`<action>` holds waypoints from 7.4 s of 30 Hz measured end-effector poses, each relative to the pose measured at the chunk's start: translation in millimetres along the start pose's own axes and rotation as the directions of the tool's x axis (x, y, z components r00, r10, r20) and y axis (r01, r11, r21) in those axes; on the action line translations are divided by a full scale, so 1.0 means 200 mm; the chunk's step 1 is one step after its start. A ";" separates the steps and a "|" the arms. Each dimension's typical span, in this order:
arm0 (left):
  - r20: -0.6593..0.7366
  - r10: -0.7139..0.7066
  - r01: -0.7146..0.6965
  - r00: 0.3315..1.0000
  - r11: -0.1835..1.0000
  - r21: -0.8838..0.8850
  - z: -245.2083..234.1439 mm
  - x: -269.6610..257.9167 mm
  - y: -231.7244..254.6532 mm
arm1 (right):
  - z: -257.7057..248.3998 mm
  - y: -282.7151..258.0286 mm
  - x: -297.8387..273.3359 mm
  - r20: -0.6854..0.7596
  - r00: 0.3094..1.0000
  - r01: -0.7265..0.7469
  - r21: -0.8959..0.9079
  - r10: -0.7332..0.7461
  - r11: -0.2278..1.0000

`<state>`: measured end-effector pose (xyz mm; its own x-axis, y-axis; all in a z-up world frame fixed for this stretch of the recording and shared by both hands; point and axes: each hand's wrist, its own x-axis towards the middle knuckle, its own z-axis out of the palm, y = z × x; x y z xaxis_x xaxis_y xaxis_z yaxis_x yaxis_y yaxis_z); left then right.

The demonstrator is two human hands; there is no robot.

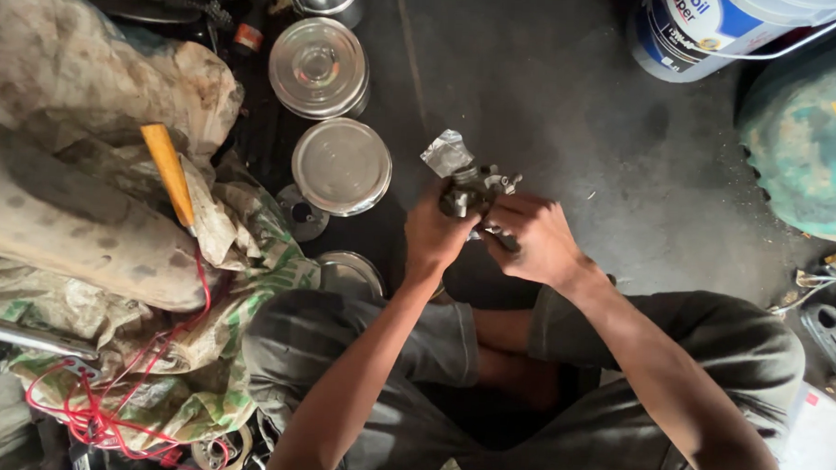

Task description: Cleaning and inspecting a motorcycle carburetor.

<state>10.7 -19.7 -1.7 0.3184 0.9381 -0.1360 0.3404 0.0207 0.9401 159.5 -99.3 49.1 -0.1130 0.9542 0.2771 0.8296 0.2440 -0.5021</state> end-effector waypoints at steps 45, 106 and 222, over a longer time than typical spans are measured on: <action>-0.110 0.265 -0.286 0.958 0.900 -0.329 -0.04 -0.10 0.07 | 0.00 -0.05 -0.06 0.216 0.826 -0.528 0.619 0.520 0.582; -0.137 0.191 -0.227 0.972 0.916 -0.330 -0.04 -0.13 0.07 | 0.24 -0.16 -0.14 0.007 0.738 -0.424 0.784 0.675 0.455; 0.144 -0.116 0.182 0.983 0.741 -0.646 0.03 0.03 -0.15 | -0.04 -0.34 -0.08 -0.221 0.975 -0.041 -0.091 0.019 0.995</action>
<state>8.2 -16.1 -32.3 0.4008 0.8697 -0.2881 -0.2614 0.4099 0.8739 108.1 -132.9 85.1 0.0268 0.8969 0.4415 0.8800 0.1883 -0.4360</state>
